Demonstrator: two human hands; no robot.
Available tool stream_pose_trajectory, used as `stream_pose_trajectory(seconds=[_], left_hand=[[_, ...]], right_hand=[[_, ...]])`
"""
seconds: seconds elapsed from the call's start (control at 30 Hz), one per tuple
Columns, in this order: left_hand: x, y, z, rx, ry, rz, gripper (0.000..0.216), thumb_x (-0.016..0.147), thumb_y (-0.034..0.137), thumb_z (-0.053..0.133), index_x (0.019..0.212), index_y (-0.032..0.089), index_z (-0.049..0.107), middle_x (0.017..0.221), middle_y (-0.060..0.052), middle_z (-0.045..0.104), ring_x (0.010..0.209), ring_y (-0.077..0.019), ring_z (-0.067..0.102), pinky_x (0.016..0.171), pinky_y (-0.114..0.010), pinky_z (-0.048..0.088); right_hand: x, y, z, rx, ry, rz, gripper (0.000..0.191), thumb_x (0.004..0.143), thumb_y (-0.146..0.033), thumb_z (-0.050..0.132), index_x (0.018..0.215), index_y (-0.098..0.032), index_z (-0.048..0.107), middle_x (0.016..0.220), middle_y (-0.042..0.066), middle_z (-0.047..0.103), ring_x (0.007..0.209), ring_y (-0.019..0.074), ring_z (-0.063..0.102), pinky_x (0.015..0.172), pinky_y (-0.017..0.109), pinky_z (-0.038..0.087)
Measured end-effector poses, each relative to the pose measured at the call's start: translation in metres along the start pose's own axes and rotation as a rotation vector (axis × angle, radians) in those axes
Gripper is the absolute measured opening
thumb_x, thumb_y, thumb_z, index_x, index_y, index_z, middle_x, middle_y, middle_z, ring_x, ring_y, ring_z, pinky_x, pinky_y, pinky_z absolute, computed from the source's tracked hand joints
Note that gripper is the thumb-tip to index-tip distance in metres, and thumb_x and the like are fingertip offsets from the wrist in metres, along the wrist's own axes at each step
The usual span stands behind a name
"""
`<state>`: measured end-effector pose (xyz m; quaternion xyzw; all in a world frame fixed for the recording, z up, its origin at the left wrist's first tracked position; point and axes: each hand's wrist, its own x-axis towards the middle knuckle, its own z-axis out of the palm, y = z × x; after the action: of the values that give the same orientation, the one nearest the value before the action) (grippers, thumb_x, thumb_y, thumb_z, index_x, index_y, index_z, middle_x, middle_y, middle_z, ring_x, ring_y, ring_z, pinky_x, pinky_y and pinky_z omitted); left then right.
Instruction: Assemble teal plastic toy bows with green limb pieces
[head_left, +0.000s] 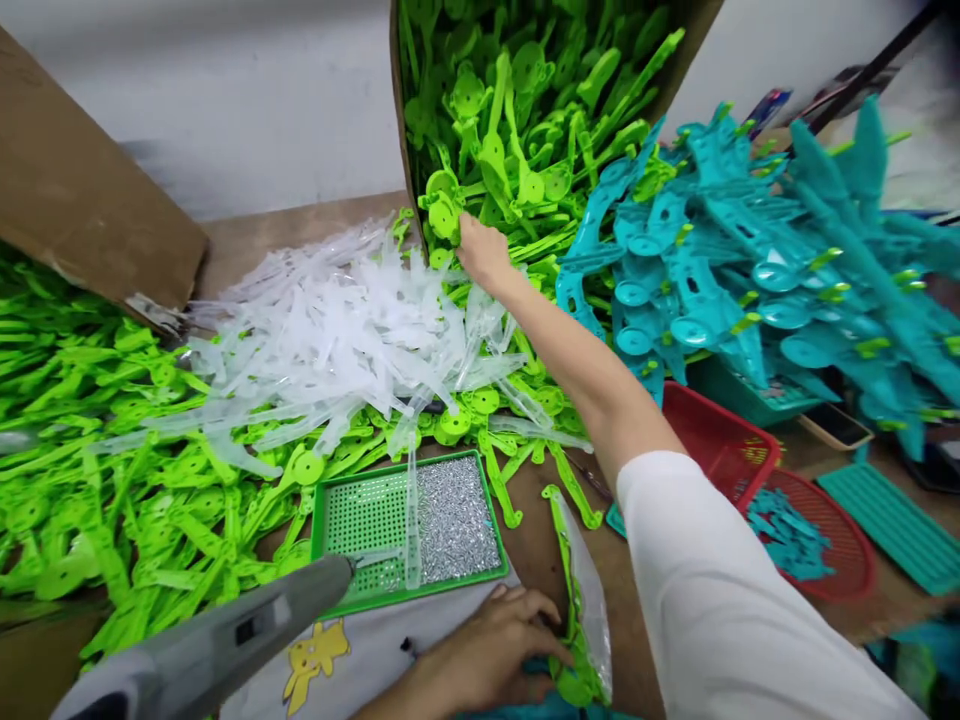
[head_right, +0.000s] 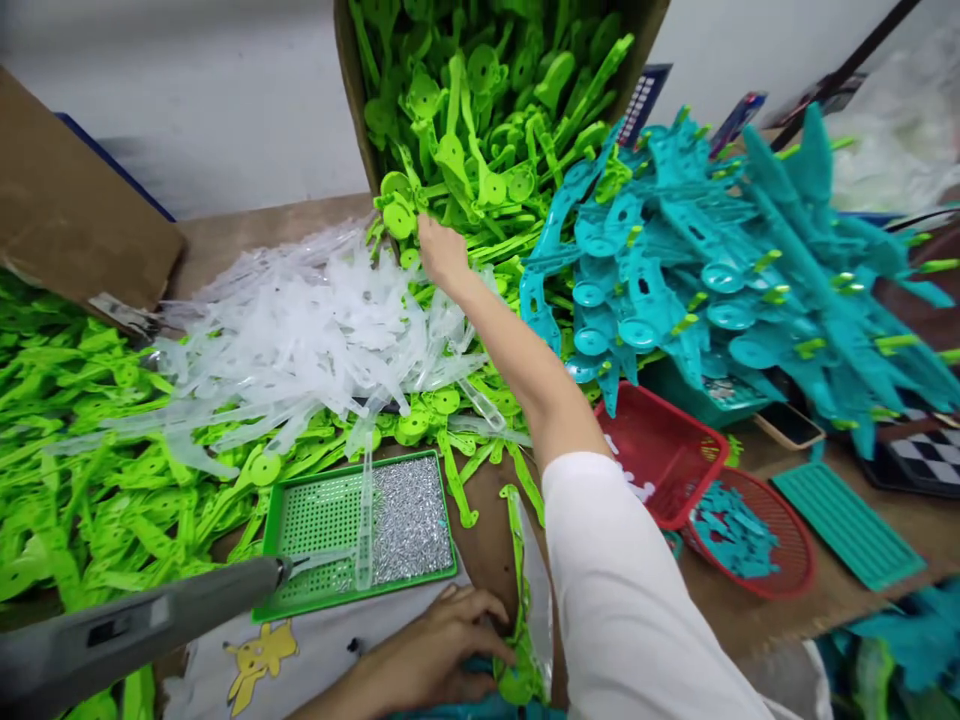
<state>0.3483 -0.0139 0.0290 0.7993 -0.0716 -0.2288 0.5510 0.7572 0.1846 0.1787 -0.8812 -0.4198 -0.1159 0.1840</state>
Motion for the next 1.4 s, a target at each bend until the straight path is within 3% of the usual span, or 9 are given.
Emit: stream_pose_trajectory(seconds=[0.2, 0.3, 0.47, 0.63, 0.73, 0.93, 1.07, 1.2, 1.4], left_hand=[[-0.002, 0.009, -0.008, 0.015, 0.001, 0.022, 0.041, 0.083, 0.035, 0.079, 0.124, 0.040, 0.072, 0.138, -0.002, 0.060, 0.127, -0.0257, 0.058, 0.112, -0.039, 0.036], [-0.002, 0.010, -0.009, 0.047, 0.013, 0.050, 0.041, 0.083, 0.032, 0.080, 0.122, 0.036, 0.073, 0.137, -0.003, 0.061, 0.127, -0.0253, 0.058, 0.112, -0.038, 0.037], [-0.003, 0.012, -0.010, 0.098, 0.021, 0.086, 0.037, 0.082, 0.027, 0.080, 0.119, 0.031, 0.074, 0.135, -0.005, 0.061, 0.127, -0.0240, 0.058, 0.112, -0.035, 0.037], [-0.006, 0.017, -0.014, 0.138, 0.038, 0.124, 0.035, 0.085, 0.023, 0.078, 0.119, 0.027, 0.073, 0.134, -0.006, 0.061, 0.127, -0.0240, 0.057, 0.113, -0.035, 0.035], [-0.006, 0.018, -0.015, 0.147, 0.033, 0.123, 0.034, 0.085, 0.024, 0.078, 0.119, 0.027, 0.073, 0.133, -0.006, 0.061, 0.127, -0.0246, 0.057, 0.115, -0.037, 0.033], [-0.004, 0.016, -0.015, 0.161, 0.036, 0.133, 0.034, 0.086, 0.021, 0.076, 0.119, 0.026, 0.073, 0.134, -0.007, 0.060, 0.127, -0.0249, 0.057, 0.111, -0.036, 0.038], [-0.004, 0.018, -0.016, 0.175, 0.026, 0.144, 0.034, 0.086, 0.019, 0.075, 0.119, 0.025, 0.073, 0.134, -0.008, 0.060, 0.127, -0.0256, 0.057, 0.111, -0.037, 0.038], [-0.004, 0.021, -0.018, 0.194, 0.024, 0.154, 0.034, 0.086, 0.018, 0.075, 0.119, 0.023, 0.073, 0.133, -0.008, 0.060, 0.124, -0.0248, 0.058, 0.108, -0.036, 0.040], [-0.004, 0.023, -0.020, 0.233, 0.027, 0.165, 0.032, 0.087, 0.022, 0.075, 0.118, 0.024, 0.073, 0.132, -0.008, 0.060, 0.122, -0.0244, 0.059, 0.106, -0.035, 0.042]], right_hand=[[-0.100, -0.011, -0.038, -0.063, -0.091, -0.423, 0.042, 0.094, -0.007, 0.036, 0.128, -0.014, 0.058, 0.124, 0.016, 0.070, 0.113, 0.0271, 0.062, 0.085, 0.035, 0.052], [-0.161, -0.001, -0.042, -0.049, -0.165, -0.600, 0.048, 0.091, -0.001, 0.034, 0.126, -0.017, 0.062, 0.128, 0.012, 0.070, 0.120, 0.0234, 0.061, 0.094, 0.036, 0.052], [-0.230, 0.045, -0.043, 0.004, -0.218, -0.492, 0.066, 0.083, 0.006, 0.040, 0.141, -0.021, 0.055, 0.158, 0.010, 0.047, 0.150, 0.0265, 0.038, 0.123, 0.055, 0.032], [-0.240, 0.066, -0.056, 0.081, -0.299, -0.415, 0.063, 0.097, -0.017, 0.048, 0.157, -0.033, 0.035, 0.167, 0.004, 0.034, 0.156, 0.0301, 0.027, 0.126, 0.066, 0.019], [-0.233, 0.069, -0.064, 0.114, -0.364, -0.458, 0.066, 0.098, -0.017, 0.046, 0.160, -0.032, 0.029, 0.167, 0.004, 0.033, 0.156, 0.0291, 0.026, 0.127, 0.064, 0.016], [-0.233, 0.085, -0.066, 0.206, -0.450, -0.443, 0.053, 0.100, -0.018, 0.043, 0.152, -0.027, 0.046, 0.162, 0.006, 0.044, 0.153, 0.0269, 0.036, 0.124, 0.062, 0.027], [-0.251, 0.091, -0.071, 0.298, -0.280, -0.377, 0.048, 0.101, -0.022, 0.044, 0.147, -0.028, 0.052, 0.159, 0.007, 0.047, 0.149, 0.0266, 0.041, 0.123, 0.060, 0.030], [-0.277, 0.089, -0.078, 0.372, -0.089, -0.261, 0.036, 0.101, -0.034, 0.047, 0.130, -0.024, 0.066, 0.136, 0.011, 0.067, 0.130, 0.0275, 0.060, 0.110, 0.050, 0.047], [-0.313, 0.088, -0.076, 0.331, 0.019, -0.118, 0.027, 0.098, -0.036, 0.051, 0.110, -0.023, 0.072, 0.115, 0.011, 0.074, 0.111, 0.0295, 0.067, 0.098, 0.049, 0.051]])
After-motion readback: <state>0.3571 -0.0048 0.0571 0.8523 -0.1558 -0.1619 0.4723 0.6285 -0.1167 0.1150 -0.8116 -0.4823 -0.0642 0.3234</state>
